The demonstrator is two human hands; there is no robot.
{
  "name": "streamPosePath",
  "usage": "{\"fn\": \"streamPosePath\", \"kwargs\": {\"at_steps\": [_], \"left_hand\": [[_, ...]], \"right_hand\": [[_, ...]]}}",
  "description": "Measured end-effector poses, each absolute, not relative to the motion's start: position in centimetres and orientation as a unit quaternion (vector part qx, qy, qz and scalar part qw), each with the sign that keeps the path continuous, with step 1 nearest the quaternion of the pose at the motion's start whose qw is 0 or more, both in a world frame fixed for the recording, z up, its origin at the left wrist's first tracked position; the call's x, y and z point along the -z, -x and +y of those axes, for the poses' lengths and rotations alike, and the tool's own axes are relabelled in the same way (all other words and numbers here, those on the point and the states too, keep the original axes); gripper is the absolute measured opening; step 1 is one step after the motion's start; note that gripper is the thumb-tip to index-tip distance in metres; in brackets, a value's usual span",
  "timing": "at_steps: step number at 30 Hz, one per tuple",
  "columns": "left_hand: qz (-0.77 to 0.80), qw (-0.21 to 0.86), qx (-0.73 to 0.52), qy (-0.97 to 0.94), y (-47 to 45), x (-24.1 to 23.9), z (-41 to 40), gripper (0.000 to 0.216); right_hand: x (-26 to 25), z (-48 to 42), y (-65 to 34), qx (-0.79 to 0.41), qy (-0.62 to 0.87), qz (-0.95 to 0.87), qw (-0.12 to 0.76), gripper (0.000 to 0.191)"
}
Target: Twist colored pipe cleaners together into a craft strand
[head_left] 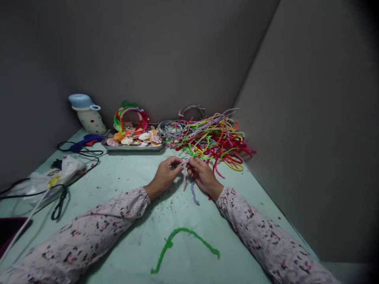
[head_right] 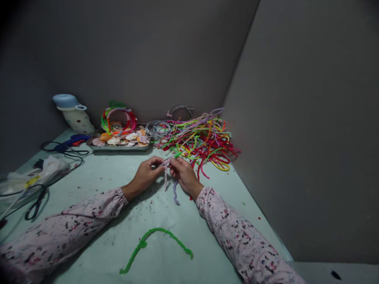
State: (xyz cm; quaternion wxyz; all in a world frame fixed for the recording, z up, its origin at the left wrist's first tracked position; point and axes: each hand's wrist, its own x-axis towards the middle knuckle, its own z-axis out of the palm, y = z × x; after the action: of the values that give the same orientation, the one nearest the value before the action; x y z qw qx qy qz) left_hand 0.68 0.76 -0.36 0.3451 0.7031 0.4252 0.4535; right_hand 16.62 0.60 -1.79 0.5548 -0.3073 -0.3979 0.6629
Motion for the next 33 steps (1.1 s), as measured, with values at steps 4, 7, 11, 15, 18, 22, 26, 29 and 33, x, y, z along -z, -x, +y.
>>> {"fn": "streamPosePath", "kwargs": {"at_steps": [4, 7, 11, 15, 18, 22, 26, 29, 33], "left_hand": [[0.433, 0.33, -0.461, -0.701, -0.67, 0.6, 0.82, 0.014], [0.437, 0.317, -0.463, -0.703, -0.63, 0.68, 0.84, 0.014], [0.438, 0.305, -0.465, -0.706, -0.61, 0.61, 0.83, 0.013], [0.438, 0.303, -0.472, -0.703, -0.62, 0.7, 0.88, 0.015], [0.438, 0.307, -0.473, -0.7, -0.6, 0.76, 0.9, 0.016], [0.442, 0.314, -0.473, -0.694, -0.6, 0.61, 0.86, 0.016], [0.438, 0.319, -0.469, -0.697, -0.61, 0.45, 0.82, 0.017], [0.434, 0.325, -0.474, -0.694, -0.63, 0.49, 0.8, 0.019], [0.434, 0.342, -0.476, -0.684, -0.67, 0.51, 0.71, 0.022]], "right_hand": [[1.78, 0.58, -16.61, -0.66, 0.309, -0.4, 0.555, 0.022], [1.73, 0.56, -16.6, -0.66, 0.312, -0.396, 0.556, 0.023], [1.68, 0.56, -16.59, -0.66, 0.315, -0.396, 0.555, 0.023], [1.51, 0.49, -16.56, -0.665, 0.32, -0.389, 0.551, 0.023], [1.38, 0.41, -16.54, -0.667, 0.321, -0.384, 0.552, 0.023], [1.38, 0.39, -16.54, -0.666, 0.319, -0.385, 0.553, 0.024], [1.45, 0.43, -16.56, -0.667, 0.316, -0.385, 0.554, 0.024], [1.43, 0.42, -16.57, -0.666, 0.319, -0.386, 0.553, 0.025], [1.35, 0.37, -16.57, -0.662, 0.325, -0.385, 0.554, 0.026]]}}
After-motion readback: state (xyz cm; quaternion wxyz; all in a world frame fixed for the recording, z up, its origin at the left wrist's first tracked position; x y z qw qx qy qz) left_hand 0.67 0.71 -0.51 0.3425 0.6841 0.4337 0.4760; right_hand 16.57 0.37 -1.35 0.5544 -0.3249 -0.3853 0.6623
